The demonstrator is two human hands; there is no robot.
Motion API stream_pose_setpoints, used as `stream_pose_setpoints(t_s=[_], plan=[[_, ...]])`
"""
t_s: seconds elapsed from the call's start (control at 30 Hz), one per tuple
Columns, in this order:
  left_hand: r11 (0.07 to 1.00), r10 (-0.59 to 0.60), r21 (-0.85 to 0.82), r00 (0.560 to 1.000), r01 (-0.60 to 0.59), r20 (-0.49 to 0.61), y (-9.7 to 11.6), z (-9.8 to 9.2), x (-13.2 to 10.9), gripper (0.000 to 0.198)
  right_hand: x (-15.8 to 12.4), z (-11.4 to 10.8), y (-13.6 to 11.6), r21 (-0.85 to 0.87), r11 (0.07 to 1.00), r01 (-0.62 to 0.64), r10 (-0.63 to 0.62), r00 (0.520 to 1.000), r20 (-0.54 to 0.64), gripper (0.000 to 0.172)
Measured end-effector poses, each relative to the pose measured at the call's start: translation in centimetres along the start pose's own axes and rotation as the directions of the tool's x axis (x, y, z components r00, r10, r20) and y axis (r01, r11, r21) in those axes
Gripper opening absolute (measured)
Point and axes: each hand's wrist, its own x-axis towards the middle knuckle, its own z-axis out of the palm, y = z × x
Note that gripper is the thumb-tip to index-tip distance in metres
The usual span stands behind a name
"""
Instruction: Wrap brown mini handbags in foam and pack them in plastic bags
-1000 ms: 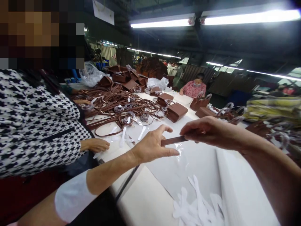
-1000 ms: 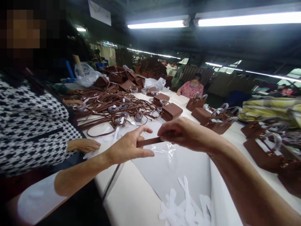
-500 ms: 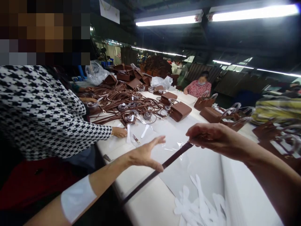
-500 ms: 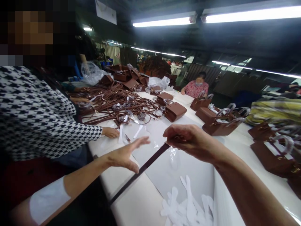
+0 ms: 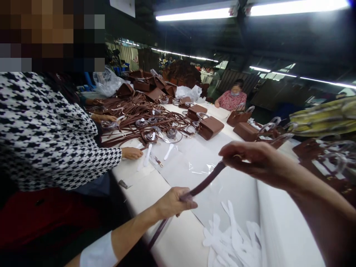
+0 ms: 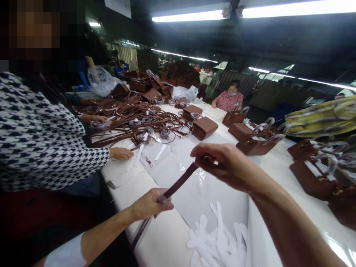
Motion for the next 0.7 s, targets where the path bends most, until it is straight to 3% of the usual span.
stream_pose_setpoints(t_s=[0.1,0.2,0.33,0.43,0.53,0.6,0.7], plan=[[1.000,-0.019,0.008,0.999,0.019,-0.028,0.3,-0.4,-0.7,0.038,-0.4,-0.4,-0.4,-0.098,0.995,0.017,-0.028,0.993,-0.115,0.017],[0.998,-0.040,0.039,0.999,0.040,-0.017,1.6,-0.1,-1.3,0.037,-0.1,0.6,-1.4,-0.122,0.991,0.054,-0.061,0.996,-0.058,0.014],[0.998,-0.027,0.064,1.000,0.027,0.003,3.8,0.0,-2.2,0.034,0.5,1.2,-2.2,-0.003,0.998,0.070,-0.070,0.997,-0.022,0.015],[0.999,-0.020,0.040,0.998,0.022,-0.052,4.5,-0.7,-3.1,0.034,0.4,0.4,-2.4,0.086,0.993,0.083,-0.067,0.983,-0.171,0.014],[0.998,-0.028,0.047,0.996,0.032,-0.080,5.5,-1.6,-4.2,0.037,0.4,-0.6,-3.6,0.041,0.991,0.131,-0.117,0.961,-0.249,0.014],[0.996,-0.038,0.085,0.998,0.042,-0.051,7.4,-2.2,-5.1,0.039,0.5,-1.4,-5.1,-0.031,0.981,0.194,-0.195,0.946,-0.259,0.010],[0.981,0.027,0.192,0.998,-0.017,-0.049,13.1,-3.2,-6.7,0.038,0.9,-3.2,-7.4,-0.048,0.967,0.249,-0.251,0.911,-0.328,0.014]])
